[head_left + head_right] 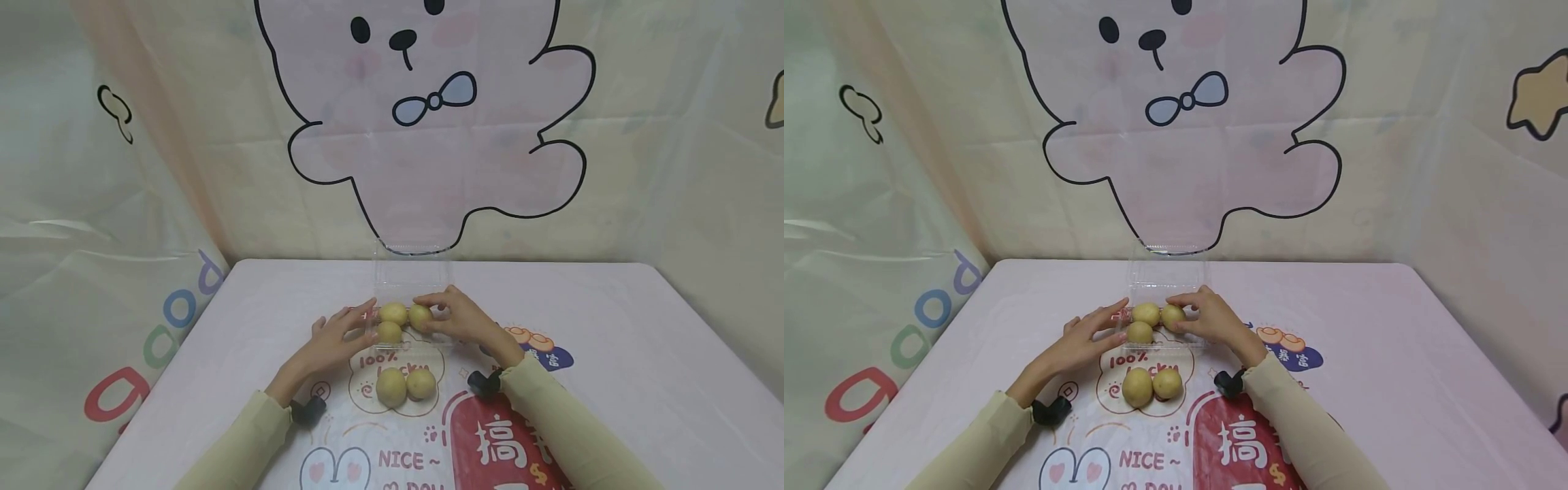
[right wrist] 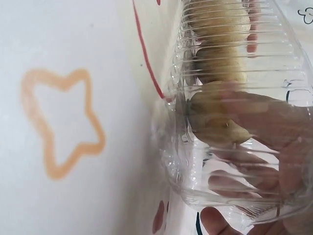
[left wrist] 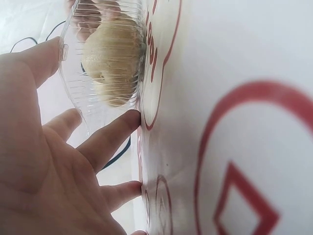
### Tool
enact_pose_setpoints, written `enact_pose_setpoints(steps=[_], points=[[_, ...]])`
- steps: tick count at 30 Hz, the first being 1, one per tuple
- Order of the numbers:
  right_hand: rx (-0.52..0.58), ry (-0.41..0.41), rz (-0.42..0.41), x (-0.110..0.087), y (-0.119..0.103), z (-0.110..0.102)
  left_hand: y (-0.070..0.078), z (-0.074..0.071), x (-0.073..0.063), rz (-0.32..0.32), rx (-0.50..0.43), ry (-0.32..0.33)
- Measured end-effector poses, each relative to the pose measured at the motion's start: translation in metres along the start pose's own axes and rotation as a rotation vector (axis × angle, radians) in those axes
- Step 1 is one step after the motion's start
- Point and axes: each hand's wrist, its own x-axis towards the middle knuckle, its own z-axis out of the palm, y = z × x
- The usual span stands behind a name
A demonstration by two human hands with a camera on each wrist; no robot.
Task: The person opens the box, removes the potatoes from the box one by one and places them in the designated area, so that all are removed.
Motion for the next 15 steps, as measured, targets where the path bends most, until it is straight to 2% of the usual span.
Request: enact_pose_setpoints(steps=[6, 15], points=[[0.008, -0.032, -0.002, -0.0004, 0.0000, -0.0003, -0.0003, 0.0000, -0.0001, -0.002, 0.004, -0.001], [0.042, -0.065, 0.064, 0.0016, 0.0008, -0.0008, -0.0012, 0.0006, 0.0009, -0.002, -0.003, 0.001]])
